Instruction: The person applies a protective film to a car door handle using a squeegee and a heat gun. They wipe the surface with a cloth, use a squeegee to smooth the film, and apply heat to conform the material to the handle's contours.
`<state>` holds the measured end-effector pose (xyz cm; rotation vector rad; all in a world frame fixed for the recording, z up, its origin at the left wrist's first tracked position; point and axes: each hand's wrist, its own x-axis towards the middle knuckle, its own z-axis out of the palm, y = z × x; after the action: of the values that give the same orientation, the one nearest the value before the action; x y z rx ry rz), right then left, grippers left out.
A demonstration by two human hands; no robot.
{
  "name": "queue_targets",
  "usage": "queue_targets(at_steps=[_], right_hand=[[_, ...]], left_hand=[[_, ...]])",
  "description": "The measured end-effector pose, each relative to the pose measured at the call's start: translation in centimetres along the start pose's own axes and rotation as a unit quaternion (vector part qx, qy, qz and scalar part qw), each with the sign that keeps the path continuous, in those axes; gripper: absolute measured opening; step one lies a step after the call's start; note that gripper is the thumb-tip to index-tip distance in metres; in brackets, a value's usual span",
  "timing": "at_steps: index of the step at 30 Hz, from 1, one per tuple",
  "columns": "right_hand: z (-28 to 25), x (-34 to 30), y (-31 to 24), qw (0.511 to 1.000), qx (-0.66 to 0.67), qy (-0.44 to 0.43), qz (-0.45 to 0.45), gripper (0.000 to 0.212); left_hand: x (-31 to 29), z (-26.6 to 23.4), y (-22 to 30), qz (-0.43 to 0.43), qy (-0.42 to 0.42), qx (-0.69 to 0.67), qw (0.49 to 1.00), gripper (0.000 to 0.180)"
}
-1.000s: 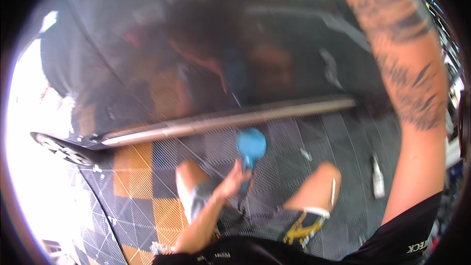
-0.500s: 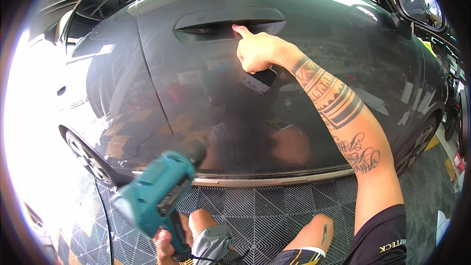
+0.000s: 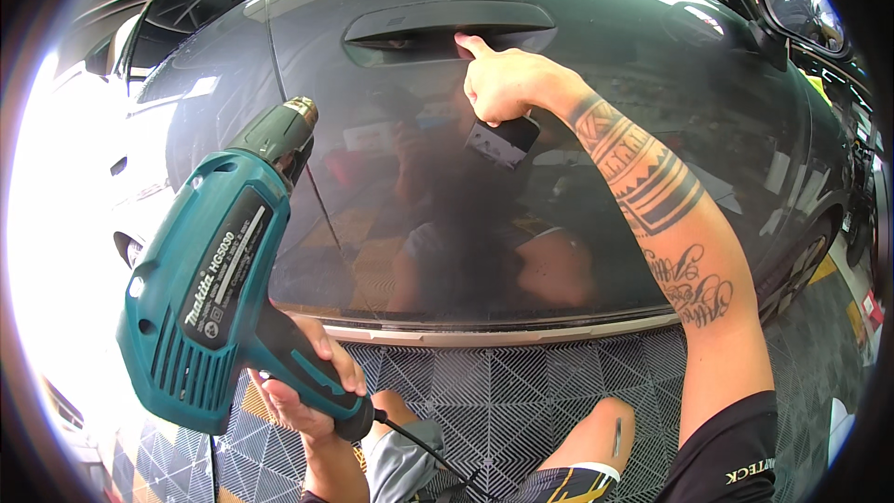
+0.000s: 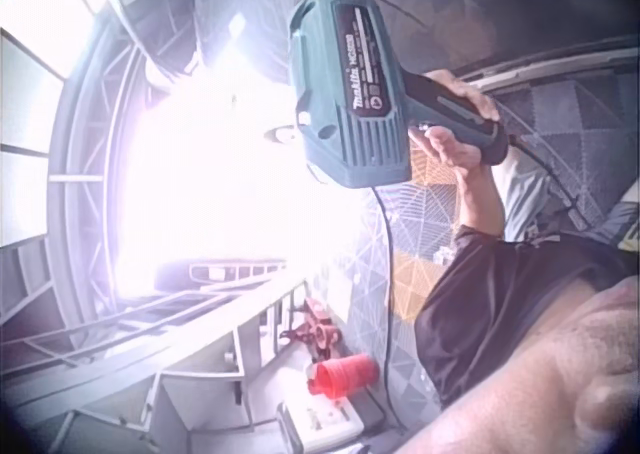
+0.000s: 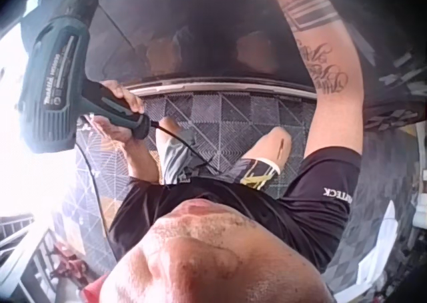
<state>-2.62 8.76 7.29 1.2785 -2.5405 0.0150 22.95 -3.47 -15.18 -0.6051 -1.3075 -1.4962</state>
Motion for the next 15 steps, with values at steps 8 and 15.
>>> queue_targets(at_steps=[8, 15], right_hand=[[0.1, 0.4, 0.4, 1.0, -0.011, 0.007, -0.001, 0.02], [-0.3, 0.1, 0.2, 1.0, 0.009, -0.01, 0.006, 0.02]], left_hand=[[0.8, 0.5, -2.5, -0.002, 0.028, -0.057, 0.998, 0.07], [1.5, 1.9, -2.8, -0.025, 0.047, -0.144, 0.988, 0.059]])
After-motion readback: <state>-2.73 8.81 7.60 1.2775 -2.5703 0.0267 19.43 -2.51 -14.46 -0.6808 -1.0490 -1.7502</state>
